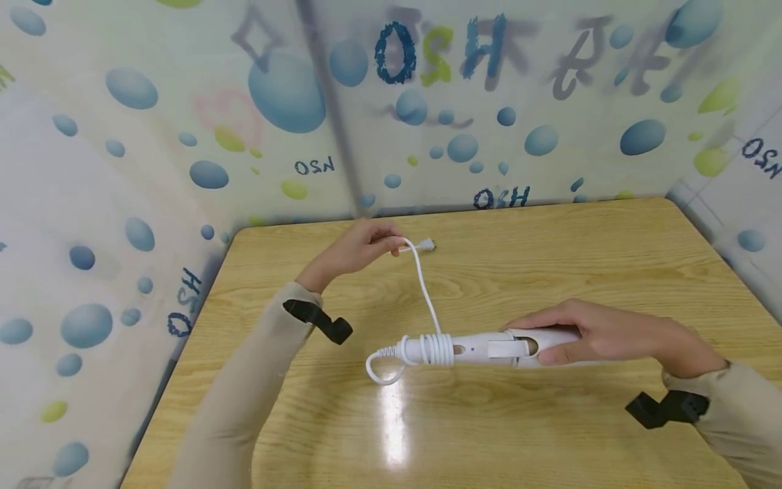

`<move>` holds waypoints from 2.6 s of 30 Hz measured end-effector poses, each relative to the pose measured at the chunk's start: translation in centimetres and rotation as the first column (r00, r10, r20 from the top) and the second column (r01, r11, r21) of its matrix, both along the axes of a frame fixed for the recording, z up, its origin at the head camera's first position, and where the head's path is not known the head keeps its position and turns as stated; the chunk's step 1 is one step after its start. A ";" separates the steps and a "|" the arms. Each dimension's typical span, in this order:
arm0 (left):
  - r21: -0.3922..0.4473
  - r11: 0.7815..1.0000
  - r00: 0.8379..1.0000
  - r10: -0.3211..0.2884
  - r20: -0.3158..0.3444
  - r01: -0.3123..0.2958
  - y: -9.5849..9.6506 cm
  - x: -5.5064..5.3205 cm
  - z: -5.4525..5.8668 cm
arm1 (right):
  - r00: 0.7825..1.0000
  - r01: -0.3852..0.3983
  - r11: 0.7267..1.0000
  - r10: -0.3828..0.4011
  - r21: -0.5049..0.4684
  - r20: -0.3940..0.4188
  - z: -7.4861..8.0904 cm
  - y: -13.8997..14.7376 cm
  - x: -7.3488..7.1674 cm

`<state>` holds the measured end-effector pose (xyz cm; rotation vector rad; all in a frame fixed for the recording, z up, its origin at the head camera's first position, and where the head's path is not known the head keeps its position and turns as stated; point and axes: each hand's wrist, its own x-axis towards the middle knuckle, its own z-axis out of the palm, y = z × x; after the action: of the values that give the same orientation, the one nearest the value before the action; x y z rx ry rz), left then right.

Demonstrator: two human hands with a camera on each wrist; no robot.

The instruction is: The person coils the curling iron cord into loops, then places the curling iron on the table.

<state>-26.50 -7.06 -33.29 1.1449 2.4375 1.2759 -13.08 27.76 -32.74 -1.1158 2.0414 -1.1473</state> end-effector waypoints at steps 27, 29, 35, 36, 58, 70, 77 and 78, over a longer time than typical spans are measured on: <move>0.109 0.978 0.980 -0.165 -0.111 0.178 1.3 7.5 4.7 | 0.862 0.441 0.849 -0.311 0.291 -0.400 -2.1 -1.2 -2.0; 0.122 0.975 0.982 -0.176 -0.075 0.184 1.4 8.1 4.5 | 0.838 0.473 0.835 -0.328 0.281 -0.436 -2.3 -1.1 -2.2; 0.190 0.971 0.986 -0.158 0.058 0.144 1.9 10.3 3.3 | 0.791 0.525 0.820 -0.370 0.228 -0.487 -2.4 -0.9 -2.5; 0.202 0.969 0.985 -0.158 0.067 0.141 2.0 10.5 3.0 | 0.783 0.530 0.820 -0.376 0.216 -0.495 -2.3 -0.9 -2.6; 0.397 0.916 0.990 -0.103 0.100 0.055 4.6 11.1 2.8 | 0.734 0.545 0.800 -0.310 0.251 -0.604 -2.4 -2.0 -2.5; 0.491 0.867 0.962 -0.198 0.187 0.083 3.6 11.3 -1.9 | 0.663 0.635 0.773 -0.554 -0.014 -0.504 -0.8 0.4 -2.4; 0.500 0.866 0.933 -0.179 0.314 -0.002 4.2 10.4 -5.2 | 0.685 0.611 0.784 -0.591 -0.107 -0.426 0.3 0.1 -1.6; 0.499 0.866 0.930 -0.163 0.328 -0.024 4.2 10.1 -5.5 | 0.693 0.602 0.790 -0.589 -0.117 -0.416 0.5 0.1 -1.5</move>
<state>-16.44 -2.83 -38.76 0.9682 1.8324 1.9621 -14.56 27.83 -32.25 -0.7340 2.9119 -1.2241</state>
